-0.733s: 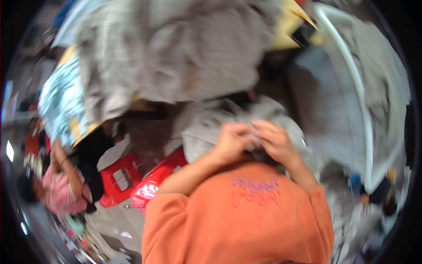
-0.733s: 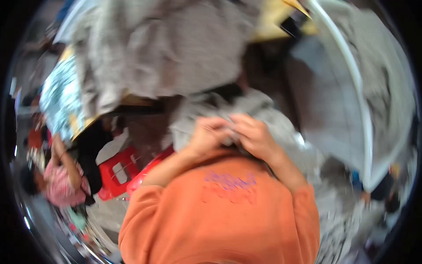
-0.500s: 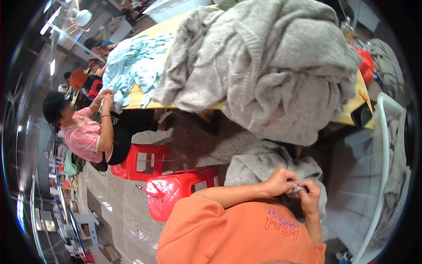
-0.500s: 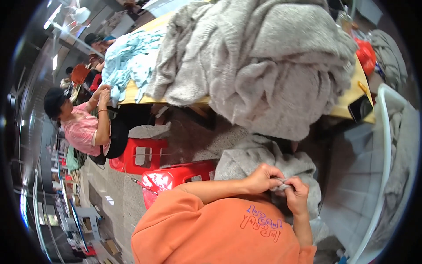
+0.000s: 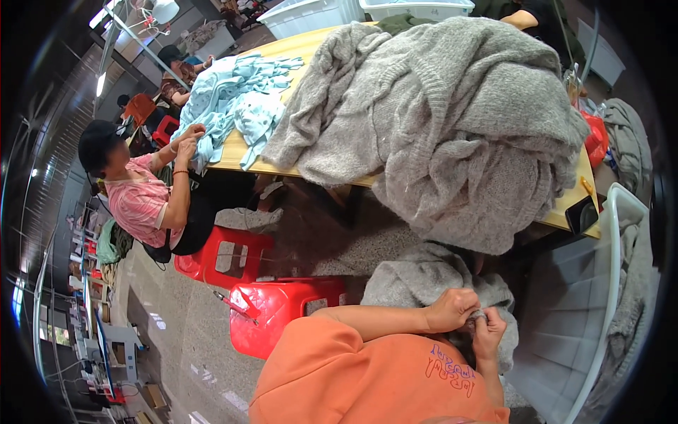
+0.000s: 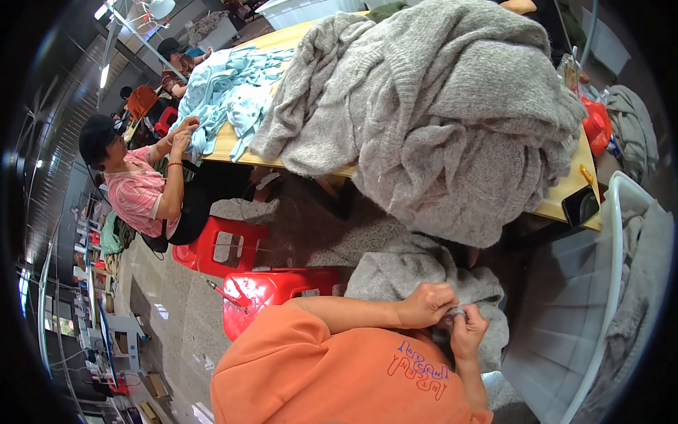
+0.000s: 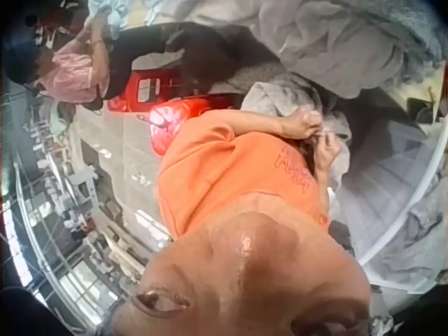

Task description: Inspecting and folding clothing items at a sewing factory workstation.

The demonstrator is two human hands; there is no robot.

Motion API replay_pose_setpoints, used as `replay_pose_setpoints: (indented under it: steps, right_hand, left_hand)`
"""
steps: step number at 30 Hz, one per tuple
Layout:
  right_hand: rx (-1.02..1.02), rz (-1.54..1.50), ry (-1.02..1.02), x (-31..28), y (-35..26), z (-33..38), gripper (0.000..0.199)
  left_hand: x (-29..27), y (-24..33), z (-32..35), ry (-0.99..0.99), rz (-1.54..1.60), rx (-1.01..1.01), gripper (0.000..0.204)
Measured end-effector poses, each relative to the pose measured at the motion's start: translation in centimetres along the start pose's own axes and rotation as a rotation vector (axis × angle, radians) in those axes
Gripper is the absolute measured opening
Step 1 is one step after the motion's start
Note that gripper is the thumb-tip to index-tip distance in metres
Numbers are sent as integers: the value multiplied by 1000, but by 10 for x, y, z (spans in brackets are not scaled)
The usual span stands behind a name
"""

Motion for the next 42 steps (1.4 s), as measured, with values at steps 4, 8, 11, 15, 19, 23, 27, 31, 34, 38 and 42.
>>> replay_pose_setpoints:
  steps: [4, 8, 11, 15, 19, 23, 27, 31, 34, 38, 42]
  right_hand:
    - [68, -3, -12, -1, -5, 2, 7]
    - [-177, 311, 61, 2, -9, -1, 7]
    - [-287, 512, 89, 5, -9, 2, 7]
    - [-377, 413, 204, 8, -22, 17, 16]
    - [-477, 457, 472, -16, -16, 13, 16]
    - [-237, 624, 318, -46, -25, -19, 22]
    - [-380, 792, 63, -25, -45, -5, 22]
    - [-343, 520, -20, -12, -19, -8, 8]
    - [-561, 462, -11, 1, -17, -2, 9]
    - [-429, 246, 2, 12, -12, 8, 7]
    - [-337, 151, 67, -2, -18, 3, 7]
  left_hand:
    - [3, 1, 4, 49, -65, 132, 8]
    - [1, 10, 10, -12, -193, 288, 9]
    - [-2, 14, 10, 14, -181, 307, 10]
    - [1, 20, 11, 70, -14, 168, 8]
    - [-1, 8, 5, 17, -64, 61, 8]
    - [-28, -22, 0, -58, -12, -105, 5]
    - [-21, -17, -10, -219, -5, -73, 10]
    - [-3, -6, -15, -326, -48, -126, 12]
    - [-7, -13, 9, -359, 3, -307, 10]
    - [-1, 0, 14, -314, 317, -538, 8]
    - [-5, -2, 2, -194, 417, -751, 9]
Point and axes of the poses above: each hand's wrist, its own z-axis away from the middle knuckle, its own x-axis out of the palm, y = z × x, the point moved 3 cm from there along -z, towards the middle knuckle, and after that the axes turned 14 degrees about x, right-handed, at the moved point
